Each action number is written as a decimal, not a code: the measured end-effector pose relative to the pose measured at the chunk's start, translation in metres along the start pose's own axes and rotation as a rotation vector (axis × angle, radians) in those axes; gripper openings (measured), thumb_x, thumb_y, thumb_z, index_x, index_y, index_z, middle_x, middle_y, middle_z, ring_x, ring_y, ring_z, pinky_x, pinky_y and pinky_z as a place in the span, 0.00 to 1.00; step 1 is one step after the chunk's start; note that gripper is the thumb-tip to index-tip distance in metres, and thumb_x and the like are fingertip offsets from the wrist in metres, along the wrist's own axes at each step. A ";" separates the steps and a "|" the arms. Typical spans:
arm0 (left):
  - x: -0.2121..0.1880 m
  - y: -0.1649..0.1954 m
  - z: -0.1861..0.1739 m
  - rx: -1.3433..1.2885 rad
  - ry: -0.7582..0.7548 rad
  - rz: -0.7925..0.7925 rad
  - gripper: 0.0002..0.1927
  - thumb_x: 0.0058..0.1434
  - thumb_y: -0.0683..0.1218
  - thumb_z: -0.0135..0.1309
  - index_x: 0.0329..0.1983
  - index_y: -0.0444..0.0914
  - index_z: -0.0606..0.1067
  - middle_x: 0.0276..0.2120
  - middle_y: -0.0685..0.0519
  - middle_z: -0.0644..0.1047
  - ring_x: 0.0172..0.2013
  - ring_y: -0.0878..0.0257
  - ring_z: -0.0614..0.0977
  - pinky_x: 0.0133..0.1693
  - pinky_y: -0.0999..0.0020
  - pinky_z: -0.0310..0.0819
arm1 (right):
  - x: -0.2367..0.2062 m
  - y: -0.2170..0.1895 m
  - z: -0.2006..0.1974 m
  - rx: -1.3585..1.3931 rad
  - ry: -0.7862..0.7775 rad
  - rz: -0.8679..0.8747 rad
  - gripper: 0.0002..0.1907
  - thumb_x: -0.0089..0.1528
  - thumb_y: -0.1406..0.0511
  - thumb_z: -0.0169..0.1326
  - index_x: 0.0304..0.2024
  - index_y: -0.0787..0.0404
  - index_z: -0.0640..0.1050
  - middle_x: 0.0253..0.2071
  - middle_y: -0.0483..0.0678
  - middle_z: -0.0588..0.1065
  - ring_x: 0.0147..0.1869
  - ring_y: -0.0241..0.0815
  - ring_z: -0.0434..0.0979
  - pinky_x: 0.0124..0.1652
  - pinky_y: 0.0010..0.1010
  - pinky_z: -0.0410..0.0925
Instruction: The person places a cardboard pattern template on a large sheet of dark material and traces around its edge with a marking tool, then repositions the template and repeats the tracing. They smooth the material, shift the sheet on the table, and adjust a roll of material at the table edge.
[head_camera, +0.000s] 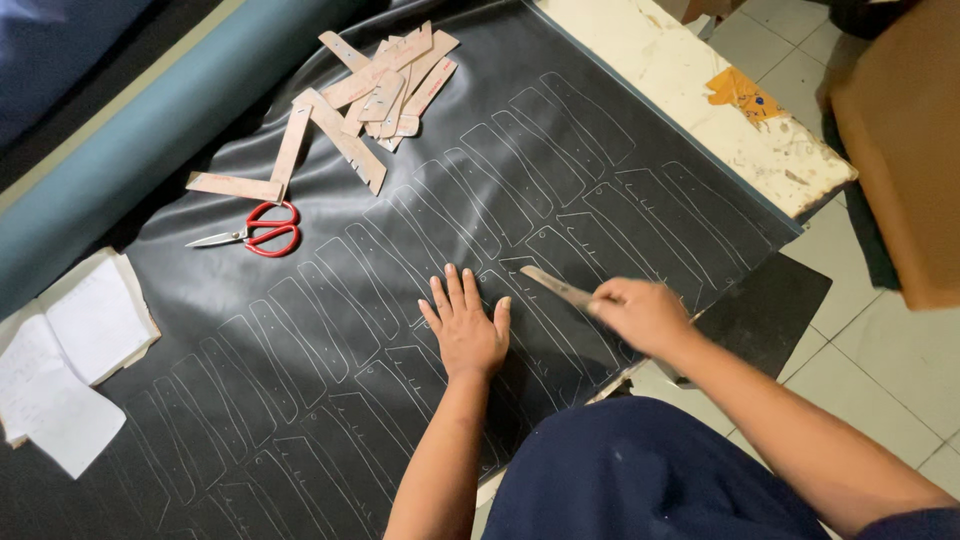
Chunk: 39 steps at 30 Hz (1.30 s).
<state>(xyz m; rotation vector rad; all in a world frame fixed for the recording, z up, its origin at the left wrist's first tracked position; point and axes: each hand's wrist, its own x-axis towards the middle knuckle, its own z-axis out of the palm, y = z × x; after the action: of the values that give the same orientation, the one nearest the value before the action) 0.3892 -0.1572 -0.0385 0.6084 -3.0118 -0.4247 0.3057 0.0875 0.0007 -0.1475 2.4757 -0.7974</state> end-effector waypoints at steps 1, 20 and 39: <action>0.000 0.000 0.000 0.004 -0.008 -0.005 0.42 0.67 0.68 0.40 0.75 0.37 0.56 0.76 0.45 0.49 0.75 0.44 0.44 0.70 0.41 0.28 | -0.003 -0.002 -0.010 0.023 0.102 -0.082 0.14 0.60 0.55 0.58 0.45 0.50 0.84 0.30 0.50 0.82 0.34 0.46 0.83 0.37 0.37 0.72; 0.003 0.007 -0.005 0.009 -0.008 -0.011 0.42 0.66 0.67 0.43 0.74 0.36 0.56 0.76 0.44 0.49 0.75 0.44 0.45 0.70 0.42 0.29 | 0.097 0.108 -0.103 0.050 0.363 -0.054 0.23 0.59 0.62 0.63 0.56 0.56 0.76 0.43 0.50 0.80 0.47 0.46 0.80 0.48 0.37 0.70; 0.004 0.005 -0.002 -0.033 0.022 0.014 0.43 0.64 0.66 0.47 0.73 0.36 0.58 0.75 0.43 0.51 0.75 0.43 0.45 0.70 0.40 0.29 | 0.077 0.134 -0.062 0.000 0.440 0.134 0.29 0.54 0.55 0.68 0.52 0.63 0.77 0.38 0.51 0.82 0.41 0.49 0.83 0.42 0.40 0.72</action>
<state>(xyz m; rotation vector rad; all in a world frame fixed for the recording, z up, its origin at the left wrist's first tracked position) 0.3835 -0.1550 -0.0351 0.5849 -2.9801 -0.4632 0.2153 0.2093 -0.0681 0.2159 2.8557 -0.8442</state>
